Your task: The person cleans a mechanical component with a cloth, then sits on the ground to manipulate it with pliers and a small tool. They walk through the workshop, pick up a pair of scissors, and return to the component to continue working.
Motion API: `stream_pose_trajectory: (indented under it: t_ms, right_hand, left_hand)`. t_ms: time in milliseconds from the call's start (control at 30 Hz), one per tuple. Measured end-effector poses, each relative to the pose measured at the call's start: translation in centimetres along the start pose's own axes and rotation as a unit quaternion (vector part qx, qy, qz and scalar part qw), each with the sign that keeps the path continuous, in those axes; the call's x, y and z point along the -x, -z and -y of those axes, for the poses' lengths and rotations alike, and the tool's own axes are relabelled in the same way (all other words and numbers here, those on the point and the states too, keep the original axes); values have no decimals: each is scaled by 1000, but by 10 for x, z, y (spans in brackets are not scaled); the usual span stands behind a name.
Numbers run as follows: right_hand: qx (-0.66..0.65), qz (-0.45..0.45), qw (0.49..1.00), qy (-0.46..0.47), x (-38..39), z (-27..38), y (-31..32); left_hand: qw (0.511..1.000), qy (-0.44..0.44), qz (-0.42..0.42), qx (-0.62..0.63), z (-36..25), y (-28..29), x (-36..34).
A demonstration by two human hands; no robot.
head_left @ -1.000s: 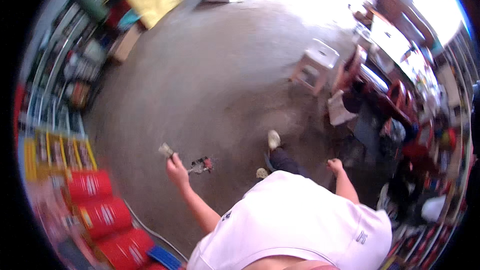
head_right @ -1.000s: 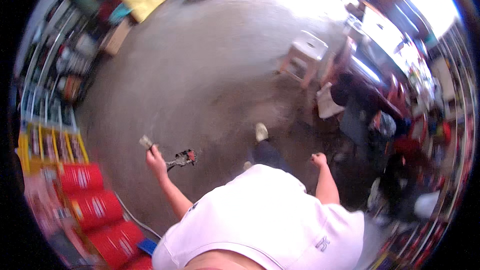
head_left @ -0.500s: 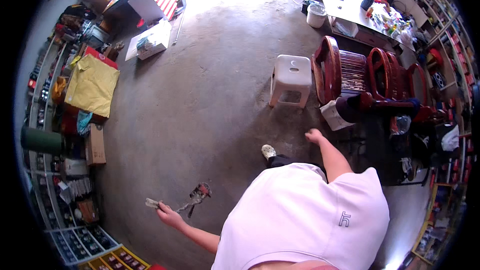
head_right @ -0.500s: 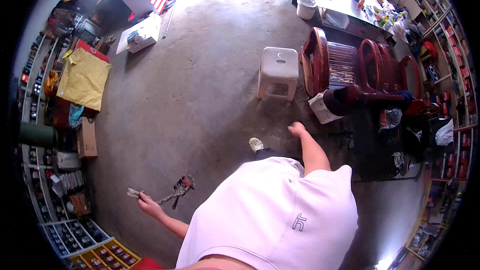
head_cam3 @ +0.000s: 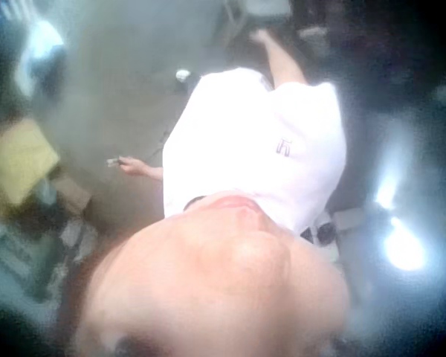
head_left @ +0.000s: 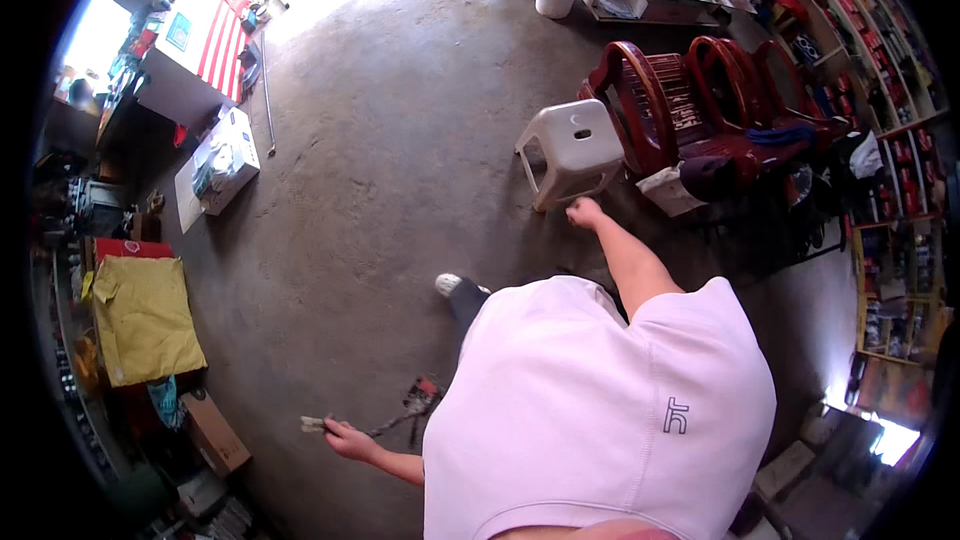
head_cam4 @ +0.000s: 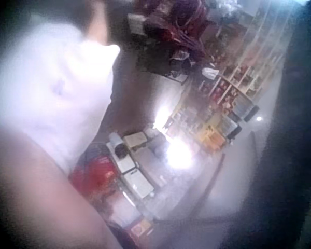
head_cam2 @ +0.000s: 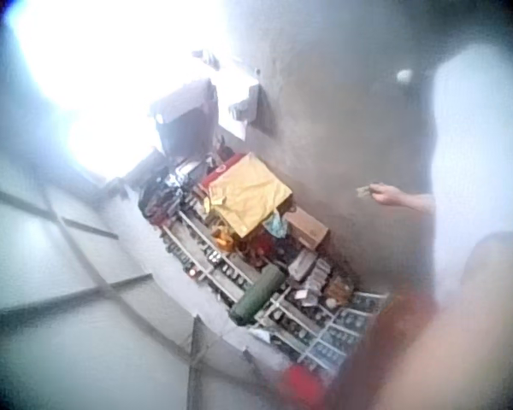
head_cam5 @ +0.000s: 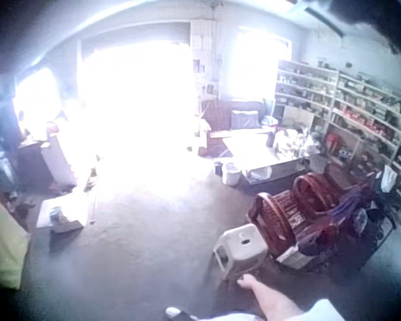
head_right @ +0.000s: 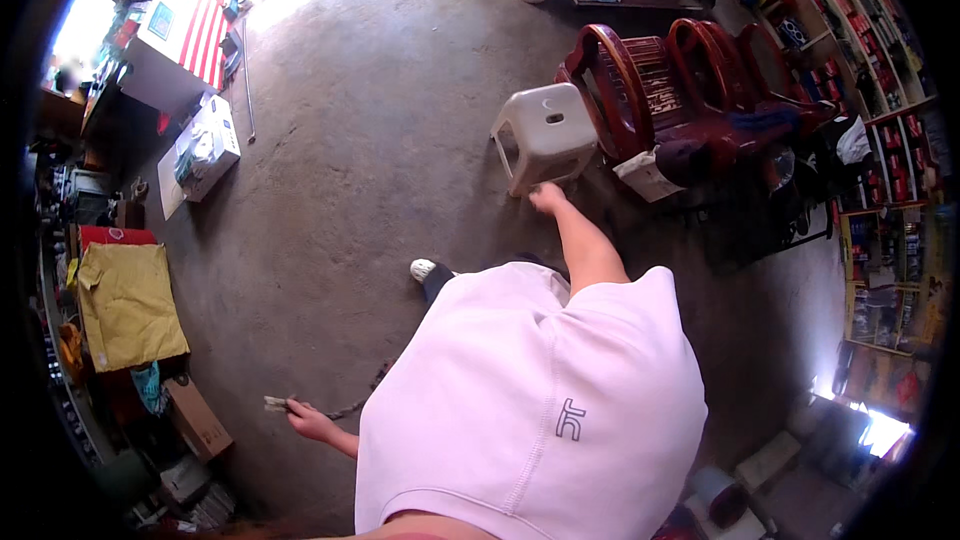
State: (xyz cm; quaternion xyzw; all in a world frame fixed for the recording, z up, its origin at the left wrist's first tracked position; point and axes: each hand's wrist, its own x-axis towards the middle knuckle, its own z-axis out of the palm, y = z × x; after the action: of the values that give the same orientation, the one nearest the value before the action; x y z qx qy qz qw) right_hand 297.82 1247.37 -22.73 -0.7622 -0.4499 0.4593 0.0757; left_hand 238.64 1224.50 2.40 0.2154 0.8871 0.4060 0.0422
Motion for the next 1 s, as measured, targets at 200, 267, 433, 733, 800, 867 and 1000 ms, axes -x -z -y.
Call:
stream_pose_trajectory:
  t_ms: [200,267,433,733,800,867,1000]
  right_hand:
    - [-132,75,974,-170,52,31,-32]
    - [-177,40,963,-199,39,44,-40]
    - [-265,16,930,-253,-22,77,-65]
    - [-40,25,996,-82,-218,326,-71]
    - [-16,-55,998,37,-267,380,-64]
    - [-94,13,994,49,-274,493,-49]
    - [-35,43,995,87,-307,617,-23]
  left_hand:
    - [996,-60,47,54,-77,-69,-151]
    - [993,-91,57,51,-86,-89,-195]
    - [978,-203,38,8,-112,-139,-305]
    - [995,-79,-37,-55,-136,-182,-423]
    - [995,-73,-16,-67,-154,-218,-444]
    - [991,-89,-15,-102,-177,-238,-460]
    - [991,-74,-8,-108,-189,-287,-504]
